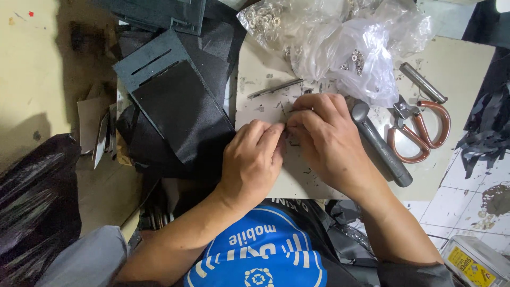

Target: The person sits at a cluttered workbench, opens a plastic bag of small metal fasteners, and fits the small parts together by hand. They cut a piece with scissors and use a mallet to hammer a fastener onto a small dark component.

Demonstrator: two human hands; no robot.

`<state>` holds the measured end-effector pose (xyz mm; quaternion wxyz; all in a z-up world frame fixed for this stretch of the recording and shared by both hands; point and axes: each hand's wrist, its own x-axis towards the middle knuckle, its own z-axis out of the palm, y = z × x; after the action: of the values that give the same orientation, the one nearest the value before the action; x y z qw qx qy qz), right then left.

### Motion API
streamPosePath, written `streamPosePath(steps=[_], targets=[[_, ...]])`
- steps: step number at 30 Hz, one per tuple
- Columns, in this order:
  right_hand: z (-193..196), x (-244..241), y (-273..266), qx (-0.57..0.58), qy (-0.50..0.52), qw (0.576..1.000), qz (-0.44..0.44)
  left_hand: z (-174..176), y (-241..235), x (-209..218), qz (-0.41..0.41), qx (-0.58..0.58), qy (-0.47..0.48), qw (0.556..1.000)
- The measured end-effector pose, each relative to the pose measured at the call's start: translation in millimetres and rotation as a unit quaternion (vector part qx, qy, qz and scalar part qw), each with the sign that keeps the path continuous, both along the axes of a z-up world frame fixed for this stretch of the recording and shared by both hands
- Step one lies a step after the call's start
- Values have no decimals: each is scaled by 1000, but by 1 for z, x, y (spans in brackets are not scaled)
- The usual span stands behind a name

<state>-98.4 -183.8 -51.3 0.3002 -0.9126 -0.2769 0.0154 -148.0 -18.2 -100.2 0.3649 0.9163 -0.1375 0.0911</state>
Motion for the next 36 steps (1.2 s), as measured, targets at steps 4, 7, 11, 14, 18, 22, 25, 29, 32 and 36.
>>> streamPosePath(steps=[4,7,11,14,18,22,25,29,32,36], targets=[[2,2,1,-7,23,1000,-2,-7,0,-3,-5,-1,4,1000],[4,4,1,-2,33,999,3,-5,-1,-3,-4,-13,14,1000],[3,3,2,-1,26,1000,-4,-1,-1,0,3,8,-9,1000],[0,1,1,3,23,1000,-16,-1,-1,1,6,13,-22,1000],[1,-8,-4,-16,-25,999,-40,6,-3,3,21,19,-35,999],[-3,-27,-12,-49,-42,996,-67,9,-2,4,18,23,-50,998],[-9,-38,-13,-58,-45,994,-76,7,-3,4,11,25,-59,998],[-15,-44,-11,-91,-66,992,-61,7,-3,5,9,25,-62,998],[-19,-46,-11,-97,-94,990,-45,9,-3,5,13,28,-64,997],[-24,-45,-11,-111,-137,984,-38,0,-4,3,18,14,-59,998]])
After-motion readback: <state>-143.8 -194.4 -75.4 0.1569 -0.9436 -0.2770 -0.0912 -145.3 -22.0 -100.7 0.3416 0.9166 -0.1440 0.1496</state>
